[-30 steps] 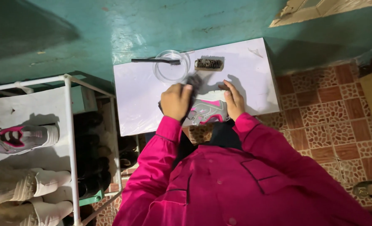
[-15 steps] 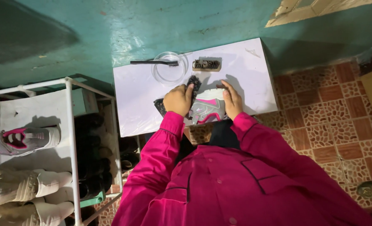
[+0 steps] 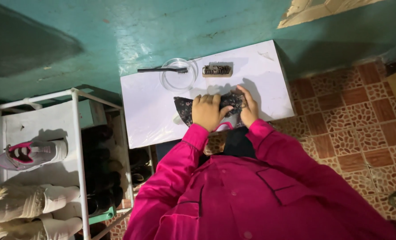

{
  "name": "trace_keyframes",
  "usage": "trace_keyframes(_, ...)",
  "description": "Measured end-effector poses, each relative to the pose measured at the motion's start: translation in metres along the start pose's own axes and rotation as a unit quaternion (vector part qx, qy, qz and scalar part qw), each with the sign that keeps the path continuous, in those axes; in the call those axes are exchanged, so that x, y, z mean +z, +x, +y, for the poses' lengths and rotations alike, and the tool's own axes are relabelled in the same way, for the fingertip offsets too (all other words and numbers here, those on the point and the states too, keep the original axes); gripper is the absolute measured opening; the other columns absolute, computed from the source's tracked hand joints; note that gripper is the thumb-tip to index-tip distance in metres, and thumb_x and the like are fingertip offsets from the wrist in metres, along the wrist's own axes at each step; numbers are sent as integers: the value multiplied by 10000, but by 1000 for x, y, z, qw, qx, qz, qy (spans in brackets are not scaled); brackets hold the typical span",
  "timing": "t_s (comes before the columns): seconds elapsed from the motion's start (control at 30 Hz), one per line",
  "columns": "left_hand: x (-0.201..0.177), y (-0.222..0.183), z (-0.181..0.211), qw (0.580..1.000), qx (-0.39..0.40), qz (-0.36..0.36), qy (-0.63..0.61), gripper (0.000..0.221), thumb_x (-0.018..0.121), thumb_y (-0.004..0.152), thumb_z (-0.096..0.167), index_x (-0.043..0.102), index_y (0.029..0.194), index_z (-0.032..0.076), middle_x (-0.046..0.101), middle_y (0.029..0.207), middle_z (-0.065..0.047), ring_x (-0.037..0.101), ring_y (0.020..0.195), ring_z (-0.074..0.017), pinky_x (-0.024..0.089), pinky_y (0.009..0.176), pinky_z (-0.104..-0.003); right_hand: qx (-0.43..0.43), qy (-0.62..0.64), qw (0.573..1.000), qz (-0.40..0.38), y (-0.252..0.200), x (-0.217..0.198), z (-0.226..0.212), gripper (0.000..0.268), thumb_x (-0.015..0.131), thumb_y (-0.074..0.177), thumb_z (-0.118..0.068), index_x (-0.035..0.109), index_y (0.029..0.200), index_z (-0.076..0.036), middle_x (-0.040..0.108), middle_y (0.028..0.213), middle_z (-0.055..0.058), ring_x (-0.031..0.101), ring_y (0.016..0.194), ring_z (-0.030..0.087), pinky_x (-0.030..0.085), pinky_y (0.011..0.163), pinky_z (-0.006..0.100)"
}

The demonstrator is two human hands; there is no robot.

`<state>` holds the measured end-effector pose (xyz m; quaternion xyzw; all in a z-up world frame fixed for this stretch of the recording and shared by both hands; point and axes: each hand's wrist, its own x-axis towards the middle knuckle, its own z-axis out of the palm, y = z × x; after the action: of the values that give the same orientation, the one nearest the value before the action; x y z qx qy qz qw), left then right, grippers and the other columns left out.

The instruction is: Brushing and wiping the upper part of a sneaker to clean it using a brush and a cloth.

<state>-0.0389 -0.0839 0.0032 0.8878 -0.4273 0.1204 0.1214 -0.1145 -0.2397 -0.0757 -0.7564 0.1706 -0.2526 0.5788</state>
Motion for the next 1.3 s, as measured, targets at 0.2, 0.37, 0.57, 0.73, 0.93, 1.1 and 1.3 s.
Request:
trace_keyframes(0.2,16,12,-5,995,-72,-64,-11,466,455,984,605,698,963,208,749,758,-59,751,824,-299,490,833,-460,1,7,1000,-12,3,-9,23,452,509,1037,-91,564,1477,-181,670,1342,151,603,1281,296,444,1117,480)
trace_keyframes(0.37,42,9,-8,992,-111,48,25,356,564,949,531,678,843,211,695,628,-59,735,665,-278,483,708,-418,2,50,999,-7,-1,-9,24,429,501,1066,-197,538,1492,-163,682,1329,152,610,1278,302,448,1109,468)
trace_keyframes(0.57,-40,16,-13,833,-219,131,-491,326,602,1047,236,684,1264,6,659,1285,-284,558,1289,-462,428,1111,-530,-28,88,995,-21,-1,-9,5,435,447,1102,-294,505,1496,-118,706,1294,111,588,1306,249,396,1147,427)
trace_keyframes(0.73,-38,18,7,953,-64,54,-292,633,492,1033,495,512,1472,39,517,1458,-321,441,1386,-521,309,1152,-654,-20,100,995,7,4,-9,-6,416,453,1100,-244,527,1448,-28,669,1297,199,534,1321,319,360,1163,478)
trace_keyframes(0.93,34,9,15,999,-15,-41,-32,497,517,973,570,631,1306,219,709,1098,-81,708,1037,-302,462,958,-468,90,116,987,58,5,-12,25,455,406,1109,-438,511,1503,-237,566,1318,45,506,1160,167,393,960,313)
trace_keyframes(1.1,39,13,9,997,-61,-15,-50,336,552,952,558,720,1124,323,753,939,32,757,845,-224,507,789,-394,173,313,925,127,26,-18,23,363,386,1108,-399,502,1432,-286,617,1234,26,591,1138,157,439,893,231)
trace_keyframes(1.3,-34,5,-29,859,-172,134,-463,510,733,909,260,603,1364,70,675,1297,-216,586,1270,-442,461,1074,-546,43,104,985,131,50,-38,-66,291,658,1014,-128,635,1299,-188,699,1254,39,590,1265,156,495,956,294)
